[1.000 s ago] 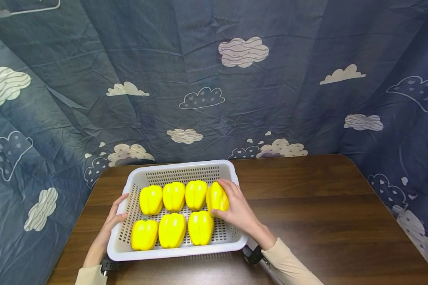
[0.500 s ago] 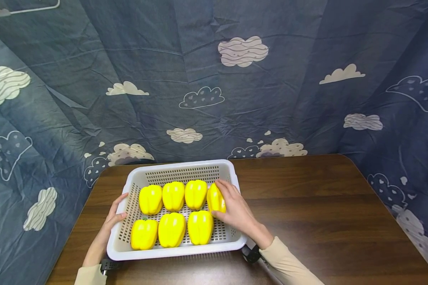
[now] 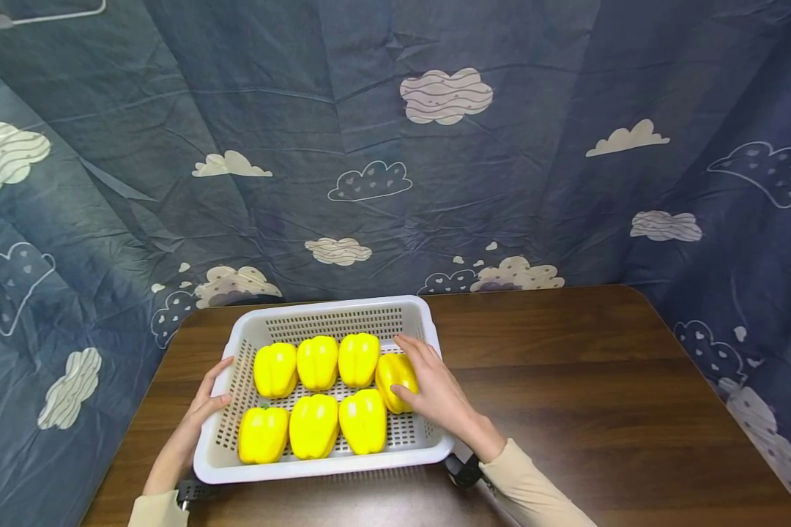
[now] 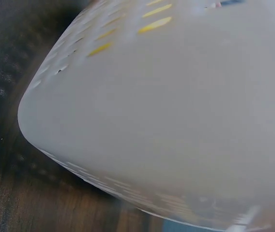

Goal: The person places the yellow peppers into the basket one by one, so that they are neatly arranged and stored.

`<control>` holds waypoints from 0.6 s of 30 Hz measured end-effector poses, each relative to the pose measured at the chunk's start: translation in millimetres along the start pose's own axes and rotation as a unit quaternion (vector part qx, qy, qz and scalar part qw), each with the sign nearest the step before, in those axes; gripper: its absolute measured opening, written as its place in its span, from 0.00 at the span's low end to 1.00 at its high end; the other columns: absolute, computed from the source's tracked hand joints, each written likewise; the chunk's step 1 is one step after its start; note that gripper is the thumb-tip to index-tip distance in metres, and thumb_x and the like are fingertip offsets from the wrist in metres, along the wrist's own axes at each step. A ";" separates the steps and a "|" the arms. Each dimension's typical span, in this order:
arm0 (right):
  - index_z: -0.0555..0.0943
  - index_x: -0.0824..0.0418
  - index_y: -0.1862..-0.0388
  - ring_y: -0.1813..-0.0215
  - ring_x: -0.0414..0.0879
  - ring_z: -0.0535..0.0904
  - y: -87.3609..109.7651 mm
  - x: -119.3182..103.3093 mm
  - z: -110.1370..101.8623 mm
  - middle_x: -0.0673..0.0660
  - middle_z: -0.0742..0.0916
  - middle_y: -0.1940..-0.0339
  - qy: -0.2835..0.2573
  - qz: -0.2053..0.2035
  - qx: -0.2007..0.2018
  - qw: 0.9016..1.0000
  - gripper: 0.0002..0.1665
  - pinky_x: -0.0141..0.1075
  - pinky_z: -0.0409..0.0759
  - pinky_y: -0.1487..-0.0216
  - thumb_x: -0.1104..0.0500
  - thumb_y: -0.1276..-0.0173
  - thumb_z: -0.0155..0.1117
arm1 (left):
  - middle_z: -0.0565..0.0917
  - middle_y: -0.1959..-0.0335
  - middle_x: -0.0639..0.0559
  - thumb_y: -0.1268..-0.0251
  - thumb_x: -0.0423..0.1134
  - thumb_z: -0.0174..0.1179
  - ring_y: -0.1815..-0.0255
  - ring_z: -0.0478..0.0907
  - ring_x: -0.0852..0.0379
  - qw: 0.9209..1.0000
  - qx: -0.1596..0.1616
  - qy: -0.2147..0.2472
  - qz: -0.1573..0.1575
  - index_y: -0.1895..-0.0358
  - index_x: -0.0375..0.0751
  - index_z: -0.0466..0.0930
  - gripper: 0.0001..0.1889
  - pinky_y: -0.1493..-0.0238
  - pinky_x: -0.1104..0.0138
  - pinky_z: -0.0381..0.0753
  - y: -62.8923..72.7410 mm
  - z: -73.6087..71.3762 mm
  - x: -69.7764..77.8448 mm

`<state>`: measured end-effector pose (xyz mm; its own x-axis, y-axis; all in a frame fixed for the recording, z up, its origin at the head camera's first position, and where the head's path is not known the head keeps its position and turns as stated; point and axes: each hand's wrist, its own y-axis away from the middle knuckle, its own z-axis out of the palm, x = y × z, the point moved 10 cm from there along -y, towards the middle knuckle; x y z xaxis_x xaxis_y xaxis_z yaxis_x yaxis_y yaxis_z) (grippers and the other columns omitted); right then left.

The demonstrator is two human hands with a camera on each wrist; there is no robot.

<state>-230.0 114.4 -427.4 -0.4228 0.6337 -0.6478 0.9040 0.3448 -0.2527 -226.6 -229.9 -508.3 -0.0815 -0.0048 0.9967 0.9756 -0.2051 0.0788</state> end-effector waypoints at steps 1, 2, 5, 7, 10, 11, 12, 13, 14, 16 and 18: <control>0.63 0.65 0.29 0.31 0.59 0.62 0.8 0.0 -0.7 0.63 0.68 0.30 -0.005 0.002 0.000 1.000 0.44 0.56 0.62 0.36 0.63 0.44 0.72 | 0.43 0.25 0.39 0.31 0.39 0.44 0.34 0.55 0.30 1.000 -0.004 -0.005 -0.001 0.25 0.55 0.46 0.32 0.48 0.45 0.71 0.3 -0.4 0.3; 0.63 0.65 0.29 0.31 0.59 0.63 1.6 -0.1 -1.8 0.63 0.68 0.30 -0.012 0.003 0.001 1.000 0.44 0.56 0.62 0.36 0.63 0.44 0.71 | 0.44 0.25 0.39 0.30 0.39 0.44 0.34 0.56 0.29 1.000 -0.008 -0.012 -0.003 0.25 0.55 0.45 0.32 0.48 0.45 0.71 0.7 -0.8 0.6; 0.63 0.64 0.29 0.31 0.60 0.63 3.8 -1.7 -6.0 0.64 0.68 0.30 -0.026 0.001 0.008 1.000 0.43 0.56 0.62 0.36 0.63 0.43 0.70 | 0.45 0.25 0.37 0.29 0.40 0.45 0.36 0.59 0.29 0.999 -0.011 -0.050 -0.009 0.24 0.56 0.45 0.32 0.52 0.46 0.75 1.9 -4.0 2.9; 0.63 0.64 0.29 0.31 0.60 0.62 5.3 -2.5 -10.1 0.64 0.68 0.31 -0.032 0.001 0.015 0.999 0.43 0.57 0.62 0.37 0.63 0.42 0.70 | 0.45 0.25 0.35 0.28 0.40 0.46 0.37 0.62 0.28 0.997 -0.017 -0.079 -0.011 0.24 0.55 0.45 0.33 0.55 0.47 0.78 2.9 -5.5 6.3; 0.62 0.64 0.29 0.31 0.61 0.61 6.9 -4.1 -17.5 0.64 0.67 0.31 -0.035 -0.002 0.027 0.999 0.42 0.58 0.61 0.37 0.63 0.41 0.69 | 0.45 0.25 0.34 0.27 0.40 0.46 0.39 0.65 0.27 0.991 -0.038 -0.125 -0.014 0.23 0.54 0.43 0.33 0.59 0.51 0.81 5.5 -6.3 13.9; 0.62 0.64 0.29 0.30 0.61 0.61 7.3 -4.4 -20.2 0.64 0.67 0.30 -0.033 -0.003 0.032 0.999 0.42 0.59 0.61 0.37 0.62 0.40 0.69 | 0.44 0.25 0.33 0.26 0.39 0.46 0.40 0.67 0.28 0.989 -0.051 -0.136 -0.014 0.23 0.54 0.42 0.33 0.60 0.52 0.81 6.6 -5.4 17.0; 0.62 0.65 0.29 0.30 0.61 0.61 7.7 -4.9 -22.9 0.64 0.66 0.30 -0.030 -0.006 0.036 0.999 0.42 0.59 0.61 0.37 0.62 0.40 0.69 | 0.44 0.25 0.32 0.26 0.39 0.45 0.42 0.68 0.29 0.987 -0.061 -0.148 -0.014 0.23 0.53 0.40 0.34 0.60 0.54 0.81 7.7 -4.9 20.1; 0.62 0.65 0.29 0.30 0.61 0.60 8.1 -5.3 -25.4 0.64 0.66 0.30 -0.027 -0.008 0.040 0.999 0.42 0.60 0.61 0.38 0.62 0.40 0.68 | 0.45 0.26 0.31 0.25 0.39 0.45 0.42 0.70 0.30 0.985 -0.070 -0.159 -0.015 0.22 0.53 0.39 0.34 0.60 0.55 0.81 8.9 -4.1 23.2; 0.61 0.65 0.29 0.30 0.61 0.59 8.4 -5.5 -28.3 0.63 0.65 0.29 -0.024 -0.010 0.045 0.999 0.42 0.60 0.61 0.38 0.61 0.40 0.68 | 0.46 0.26 0.30 0.25 0.39 0.44 0.43 0.71 0.31 0.983 -0.080 -0.165 -0.017 0.22 0.54 0.37 0.34 0.59 0.56 0.81 10.2 -3.3 26.3; 0.61 0.65 0.29 0.29 0.61 0.57 9.2 -6.1 -33.4 0.63 0.63 0.28 -0.016 -0.014 0.053 0.998 0.42 0.61 0.61 0.38 0.60 0.40 0.68 | 0.50 0.28 0.27 0.25 0.39 0.44 0.44 0.72 0.32 0.979 -0.087 -0.185 -0.015 0.22 0.54 0.36 0.35 0.58 0.56 0.81 12.7 -3.1 33.8; 0.61 0.64 0.28 0.29 0.61 0.55 10.2 -7.1 -37.7 0.63 0.61 0.27 -0.006 -0.016 0.060 0.998 0.43 0.63 0.60 0.39 0.59 0.40 0.68 | 0.51 0.28 0.27 0.25 0.39 0.45 0.42 0.70 0.30 0.973 -0.081 -0.218 -0.005 0.22 0.53 0.37 0.35 0.55 0.51 0.79 15.1 -3.7 43.3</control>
